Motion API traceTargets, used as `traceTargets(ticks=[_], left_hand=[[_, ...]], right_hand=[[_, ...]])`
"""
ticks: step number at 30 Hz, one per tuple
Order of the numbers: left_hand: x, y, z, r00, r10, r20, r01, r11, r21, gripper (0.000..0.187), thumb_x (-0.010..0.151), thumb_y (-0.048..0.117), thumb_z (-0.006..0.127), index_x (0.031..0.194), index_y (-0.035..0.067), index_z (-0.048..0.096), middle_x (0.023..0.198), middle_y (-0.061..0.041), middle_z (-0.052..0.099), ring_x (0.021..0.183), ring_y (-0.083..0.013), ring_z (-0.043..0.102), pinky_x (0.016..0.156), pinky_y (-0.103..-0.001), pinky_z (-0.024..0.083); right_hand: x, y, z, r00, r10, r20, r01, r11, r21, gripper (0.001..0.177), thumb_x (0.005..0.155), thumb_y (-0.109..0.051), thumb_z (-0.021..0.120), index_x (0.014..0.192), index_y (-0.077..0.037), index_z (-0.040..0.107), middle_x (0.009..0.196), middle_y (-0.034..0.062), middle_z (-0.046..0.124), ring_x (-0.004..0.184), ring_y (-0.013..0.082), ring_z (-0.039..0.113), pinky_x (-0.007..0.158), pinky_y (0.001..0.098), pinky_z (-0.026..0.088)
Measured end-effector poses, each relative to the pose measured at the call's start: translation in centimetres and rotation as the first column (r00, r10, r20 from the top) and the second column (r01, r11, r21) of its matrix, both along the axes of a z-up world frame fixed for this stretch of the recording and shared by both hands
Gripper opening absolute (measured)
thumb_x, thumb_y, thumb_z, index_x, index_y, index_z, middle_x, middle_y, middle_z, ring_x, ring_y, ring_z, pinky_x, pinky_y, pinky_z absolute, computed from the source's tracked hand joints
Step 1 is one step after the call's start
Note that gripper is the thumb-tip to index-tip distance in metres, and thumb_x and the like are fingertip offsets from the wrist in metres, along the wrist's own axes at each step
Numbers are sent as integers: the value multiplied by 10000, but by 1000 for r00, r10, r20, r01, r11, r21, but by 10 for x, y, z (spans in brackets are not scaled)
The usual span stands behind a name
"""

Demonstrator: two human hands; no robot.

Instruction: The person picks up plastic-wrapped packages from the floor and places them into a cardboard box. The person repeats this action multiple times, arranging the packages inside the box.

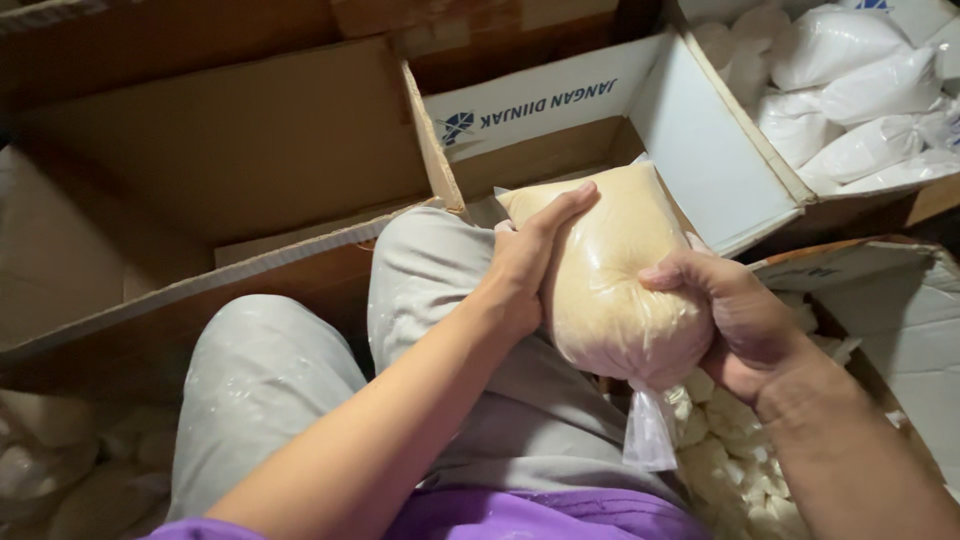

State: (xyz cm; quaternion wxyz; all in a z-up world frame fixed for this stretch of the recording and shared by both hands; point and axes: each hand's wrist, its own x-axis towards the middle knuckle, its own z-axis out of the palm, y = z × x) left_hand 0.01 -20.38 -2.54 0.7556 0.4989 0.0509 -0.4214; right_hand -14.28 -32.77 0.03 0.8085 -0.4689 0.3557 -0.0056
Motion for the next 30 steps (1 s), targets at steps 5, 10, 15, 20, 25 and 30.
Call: traceTargets(ticks=[5,10,15,20,25,30], left_hand=[[5,-17,-22,993,-72,-97,68,996,-52,659,716,311,842,1218,-62,634,1119,-222,741,938,-334,760,811,-504,647],[11,-35,-42,963,-127,-237,106,989,-99,618,761,312,805,1250,-29,641,1122,-201,740,950,-345,749,831,-532,628],[14,-61,-58,932,-50,-358,33,998,-53,596,792,291,775,1272,-15,598,1149,-199,729,998,-374,736,864,-583,605],[16,-96,-83,938,27,-345,-60,994,-86,618,811,320,766,1307,-16,615,1211,-192,729,1002,-351,740,872,-542,611],[22,-113,-114,944,-49,-326,-42,963,-266,636,860,352,746,1367,11,569,1323,-202,671,1154,-373,677,987,-552,557],[45,-114,-122,913,-207,-352,131,965,-229,669,865,405,723,1416,77,531,1392,-178,616,1287,-363,584,1114,-554,448]], right_hand=[[-2,-8,-10,999,-22,34,21,999,33,571,783,-163,666,1321,17,598,1105,138,713,980,243,716,899,430,582],[-3,-10,-14,994,-62,91,61,998,13,563,830,-224,664,1358,-45,586,1154,104,712,1029,228,710,906,429,578],[-2,-13,-18,968,-146,206,142,989,34,593,870,-319,689,1382,-47,566,1228,79,700,1099,212,697,940,408,577],[1,-21,-28,962,-270,35,271,962,-18,628,881,-417,670,1426,-120,577,1242,96,700,1083,274,689,867,539,556],[12,-46,-38,980,-187,66,189,982,-30,626,827,-335,704,1379,-64,588,1173,137,704,976,284,722,787,505,622],[21,-70,-57,977,-213,9,214,977,-12,562,823,-250,665,1351,-71,595,1152,124,723,959,279,740,762,467,632]])
